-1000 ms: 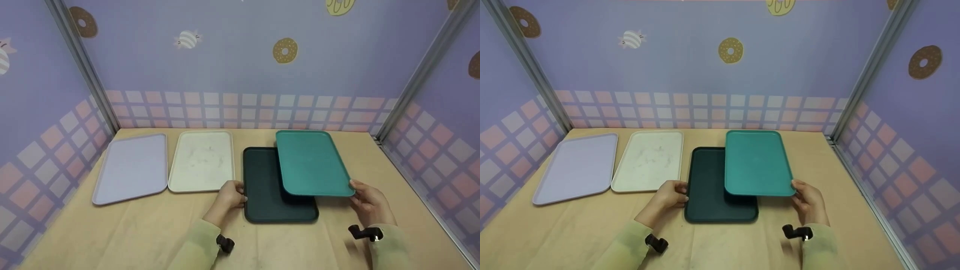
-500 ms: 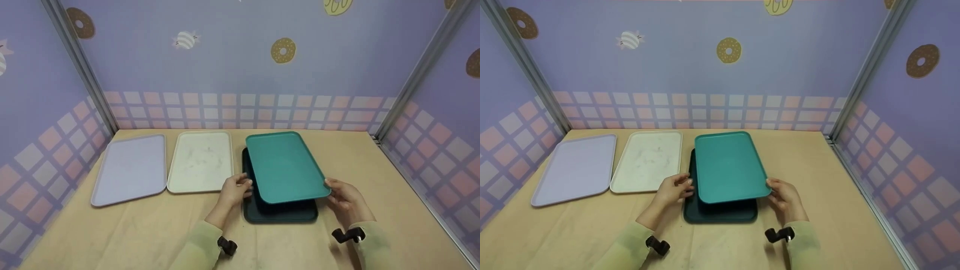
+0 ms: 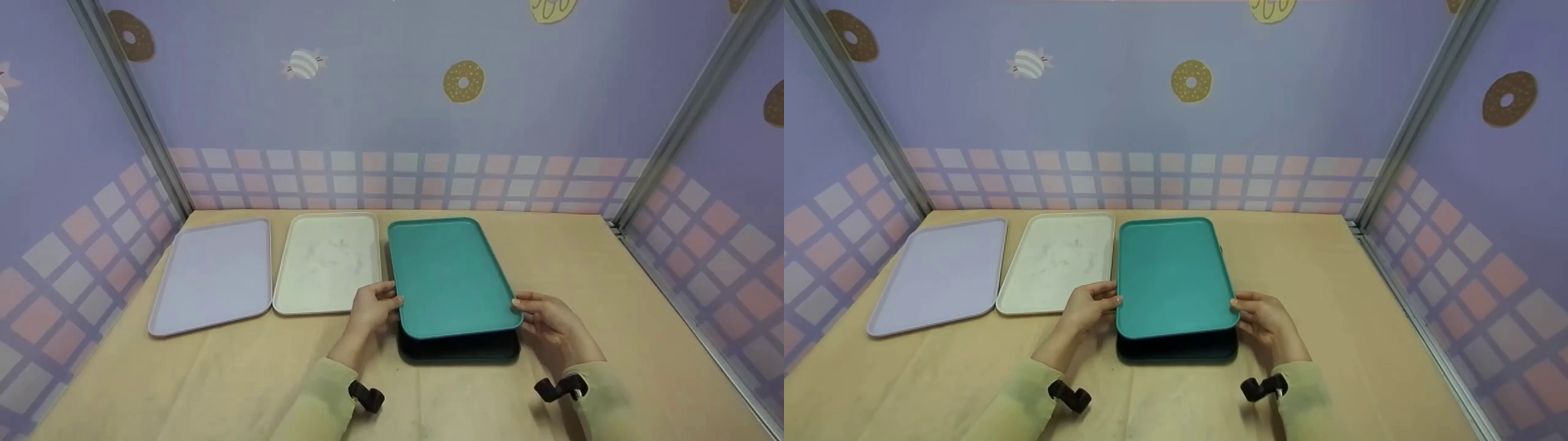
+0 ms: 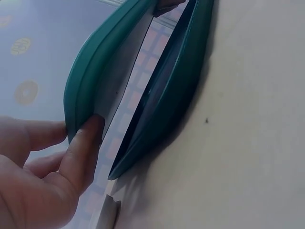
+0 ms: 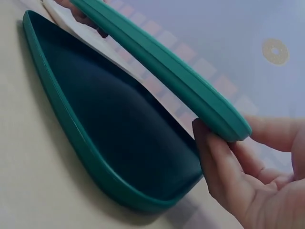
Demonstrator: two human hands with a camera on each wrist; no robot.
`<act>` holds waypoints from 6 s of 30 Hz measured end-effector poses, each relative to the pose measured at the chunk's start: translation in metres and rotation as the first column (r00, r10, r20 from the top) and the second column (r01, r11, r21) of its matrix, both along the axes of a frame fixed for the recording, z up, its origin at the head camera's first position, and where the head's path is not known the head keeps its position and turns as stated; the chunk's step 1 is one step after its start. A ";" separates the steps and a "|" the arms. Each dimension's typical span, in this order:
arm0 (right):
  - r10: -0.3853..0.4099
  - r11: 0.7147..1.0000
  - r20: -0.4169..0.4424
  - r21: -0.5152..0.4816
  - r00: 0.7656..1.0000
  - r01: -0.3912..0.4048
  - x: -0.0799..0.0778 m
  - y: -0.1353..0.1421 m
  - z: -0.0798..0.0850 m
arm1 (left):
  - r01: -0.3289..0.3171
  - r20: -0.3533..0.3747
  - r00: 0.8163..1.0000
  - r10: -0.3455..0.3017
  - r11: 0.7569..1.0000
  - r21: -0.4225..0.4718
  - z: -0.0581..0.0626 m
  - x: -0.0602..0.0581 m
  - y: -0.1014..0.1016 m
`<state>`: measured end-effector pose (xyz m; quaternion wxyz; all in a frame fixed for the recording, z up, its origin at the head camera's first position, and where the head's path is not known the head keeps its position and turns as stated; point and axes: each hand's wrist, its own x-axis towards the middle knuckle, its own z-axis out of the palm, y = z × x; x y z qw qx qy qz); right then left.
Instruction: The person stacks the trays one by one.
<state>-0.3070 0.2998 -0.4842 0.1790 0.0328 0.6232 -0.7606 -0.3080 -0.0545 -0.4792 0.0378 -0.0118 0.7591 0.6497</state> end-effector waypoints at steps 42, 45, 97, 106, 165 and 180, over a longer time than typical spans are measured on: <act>-0.164 0.855 -0.124 0.476 0.979 0.204 0.001 -0.019 -0.008 | 0.041 -0.075 0.995 -0.072 0.935 -0.352 -0.012 0.004 0.001; -0.148 0.837 -0.147 0.509 0.978 0.203 0.002 -0.020 -0.007 | 0.037 -0.065 0.996 -0.065 0.931 -0.363 -0.012 0.005 0.001; -0.025 0.711 -0.180 0.689 0.983 0.144 0.003 -0.018 -0.006 | 0.050 -0.021 0.998 -0.062 0.928 -0.370 -0.008 0.006 0.004; -0.031 0.720 -0.185 0.678 0.982 0.150 0.003 -0.018 -0.006 | 0.056 -0.022 0.997 -0.070 0.922 -0.382 -0.008 0.005 0.004; -0.050 0.735 -0.161 0.663 0.986 0.146 0.004 -0.017 -0.007 | 0.036 0.081 0.997 -0.013 0.955 -0.294 0.014 -0.002 -0.036; -0.040 0.734 -0.167 0.664 0.985 0.143 0.003 -0.016 -0.007 | -0.288 -0.089 0.954 0.288 0.782 -0.553 0.026 -0.038 -0.137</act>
